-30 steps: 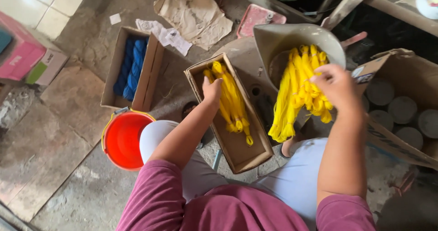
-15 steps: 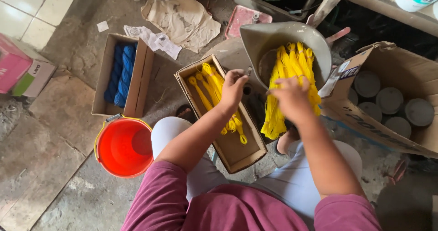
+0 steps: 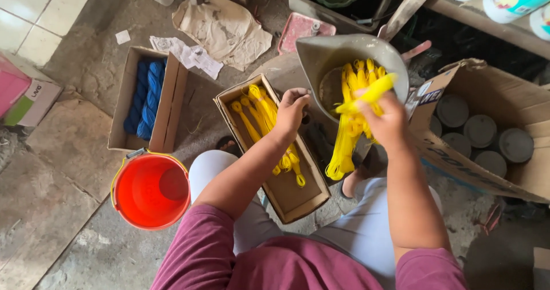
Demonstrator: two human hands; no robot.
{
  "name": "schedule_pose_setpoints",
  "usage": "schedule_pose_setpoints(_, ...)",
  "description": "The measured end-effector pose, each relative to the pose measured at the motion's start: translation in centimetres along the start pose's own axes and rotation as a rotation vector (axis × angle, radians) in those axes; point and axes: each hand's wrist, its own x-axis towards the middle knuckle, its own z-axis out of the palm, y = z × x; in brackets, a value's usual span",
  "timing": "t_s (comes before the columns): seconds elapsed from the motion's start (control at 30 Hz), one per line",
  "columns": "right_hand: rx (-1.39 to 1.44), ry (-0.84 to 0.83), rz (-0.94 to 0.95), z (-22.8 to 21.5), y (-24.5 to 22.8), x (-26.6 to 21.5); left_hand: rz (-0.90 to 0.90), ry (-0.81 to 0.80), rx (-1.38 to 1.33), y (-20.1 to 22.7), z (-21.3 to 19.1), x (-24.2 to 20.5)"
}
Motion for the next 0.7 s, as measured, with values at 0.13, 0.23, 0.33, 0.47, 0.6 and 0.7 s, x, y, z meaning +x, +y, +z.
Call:
schedule_pose_setpoints(0.13,0.281,0.235,0.157,-0.8,0.0,0.5,0.141,-0.069,0.021,2.7,0.2,-0.9)
schedule_pose_setpoints(0.23,0.423,0.264,0.211,1.4,1.4,0.2,0.314,-0.187,0.046,3.8,0.0,-0.4)
schedule_pose_setpoints(0.33,0.474,0.097,0.197,4.4,1.2,0.1,0.426,-0.306,0.085,6.6,0.2,-2.0)
schedule_pose_setpoints(0.47,0.549,-0.078,0.281,6.2,-1.7,0.0,0.453,-0.461,0.134,8.9,1.3,-4.6)
schedule_pose_setpoints(0.6,0.650,-0.151,0.302,8.1,-3.0,-0.3,0.431,-0.549,0.172,8.1,0.5,-3.6)
schedule_pose_setpoints(0.7,0.719,-0.224,0.311,7.0,-8.5,2.5,0.369,-0.546,0.147,11.0,0.8,-4.7)
